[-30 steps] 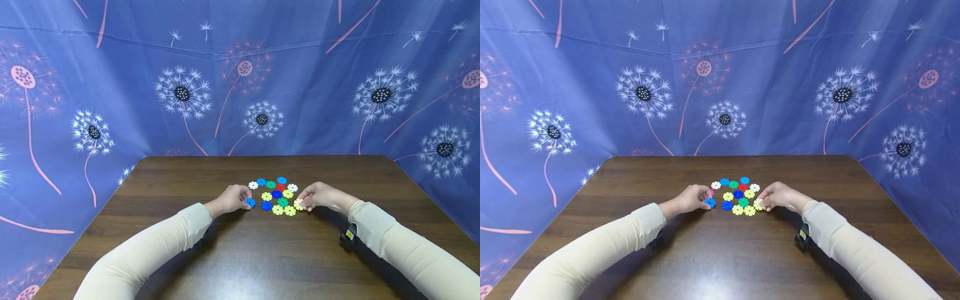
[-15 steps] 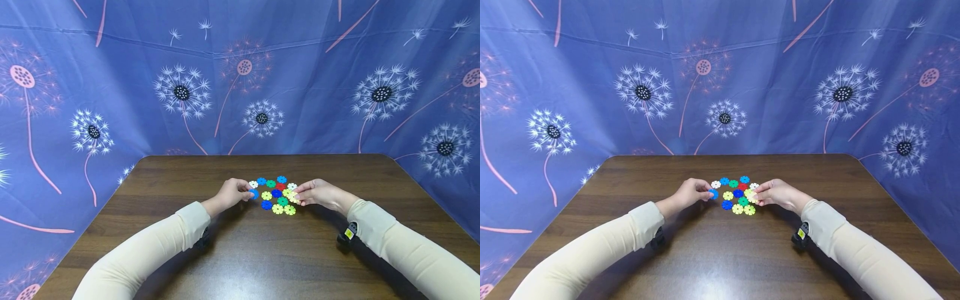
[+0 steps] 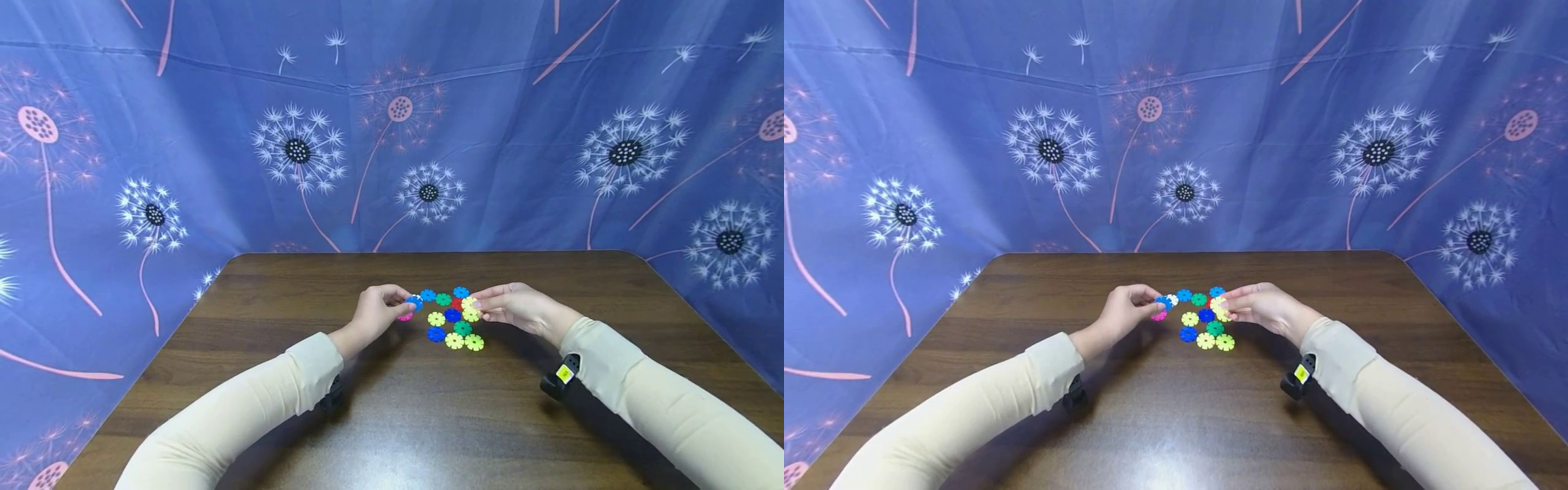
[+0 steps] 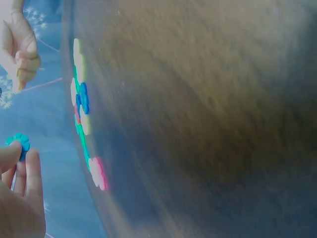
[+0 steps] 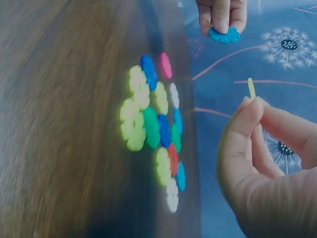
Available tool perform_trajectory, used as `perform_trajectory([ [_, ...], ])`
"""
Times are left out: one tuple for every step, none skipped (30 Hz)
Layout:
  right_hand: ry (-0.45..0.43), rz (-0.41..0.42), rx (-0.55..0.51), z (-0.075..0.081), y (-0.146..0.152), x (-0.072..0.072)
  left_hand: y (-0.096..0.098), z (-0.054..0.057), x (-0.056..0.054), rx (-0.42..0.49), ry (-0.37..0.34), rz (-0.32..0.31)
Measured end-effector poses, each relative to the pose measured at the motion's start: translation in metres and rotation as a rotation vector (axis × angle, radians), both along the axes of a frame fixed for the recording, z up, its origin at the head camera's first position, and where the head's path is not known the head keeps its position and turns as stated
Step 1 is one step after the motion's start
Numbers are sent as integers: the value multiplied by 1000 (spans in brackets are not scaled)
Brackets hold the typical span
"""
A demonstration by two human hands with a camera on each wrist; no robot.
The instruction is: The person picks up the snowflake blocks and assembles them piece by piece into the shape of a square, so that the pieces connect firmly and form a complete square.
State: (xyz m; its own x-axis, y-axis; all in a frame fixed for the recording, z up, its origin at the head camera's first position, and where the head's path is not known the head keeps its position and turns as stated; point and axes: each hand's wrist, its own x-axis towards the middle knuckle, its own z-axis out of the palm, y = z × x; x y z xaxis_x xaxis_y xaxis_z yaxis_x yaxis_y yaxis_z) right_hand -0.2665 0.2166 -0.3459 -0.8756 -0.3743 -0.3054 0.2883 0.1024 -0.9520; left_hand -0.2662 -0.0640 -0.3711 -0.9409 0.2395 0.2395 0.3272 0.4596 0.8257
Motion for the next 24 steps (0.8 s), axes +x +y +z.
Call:
perform_trajectory([
  [-6,-2,-10,1,-1,0,0,1,1,8,-4,3],
  [-12,2,-20,1,-3,0,0,1,2,14,-5,3],
  [-23,-1,-32,2,-4,0,1,2,3,20,-5,1],
  [-34,-3,-43,3,-6,0,1,3,4,26,-9,3],
  [-42,2,-49,4,-8,0,1,4,5,35,-12,5],
  [-47,9,-52,4,-10,1,2,4,6,42,-14,8],
  [-53,13,-57,5,-11,1,2,5,7,50,-16,7],
  [-59,15,-61,6,-13,2,2,6,8,59,-18,8],
  [-67,12,-67,7,-14,2,2,7,9,68,-17,10],
  [-71,13,-70,8,-16,3,2,8,10,78,-20,12],
  [-72,16,-73,9,-18,3,2,10,11,94,-24,10],
  [-78,11,-76,10,-19,4,2,11,13,110,-28,7],
  [-80,9,-78,10,-21,4,2,12,14,124,-32,6],
  [-82,8,-79,11,-22,5,2,13,15,137,-32,5],
  [-84,8,-80,12,-24,6,2,14,16,143,-33,8],
  [-85,8,-80,12,-26,6,2,14,17,148,-31,10],
  [-86,11,-80,13,-27,7,1,15,18,150,-27,14],
  [-87,13,-80,14,-29,7,1,16,19,146,-18,22],
  [-86,21,-80,15,-30,8,0,16,20,139,-7,29],
  [-85,25,-81,15,-32,8,0,17,21,137,3,35],
  [-85,27,-83,16,-33,7,-1,17,22,136,10,40],
  [-85,29,-84,16,-35,7,-1,18,23,140,17,40],
  [-86,31,-87,17,-36,7,-2,18,23,146,23,39],
  [-87,33,-92,18,-38,7,-2,18,24,155,26,38],
])
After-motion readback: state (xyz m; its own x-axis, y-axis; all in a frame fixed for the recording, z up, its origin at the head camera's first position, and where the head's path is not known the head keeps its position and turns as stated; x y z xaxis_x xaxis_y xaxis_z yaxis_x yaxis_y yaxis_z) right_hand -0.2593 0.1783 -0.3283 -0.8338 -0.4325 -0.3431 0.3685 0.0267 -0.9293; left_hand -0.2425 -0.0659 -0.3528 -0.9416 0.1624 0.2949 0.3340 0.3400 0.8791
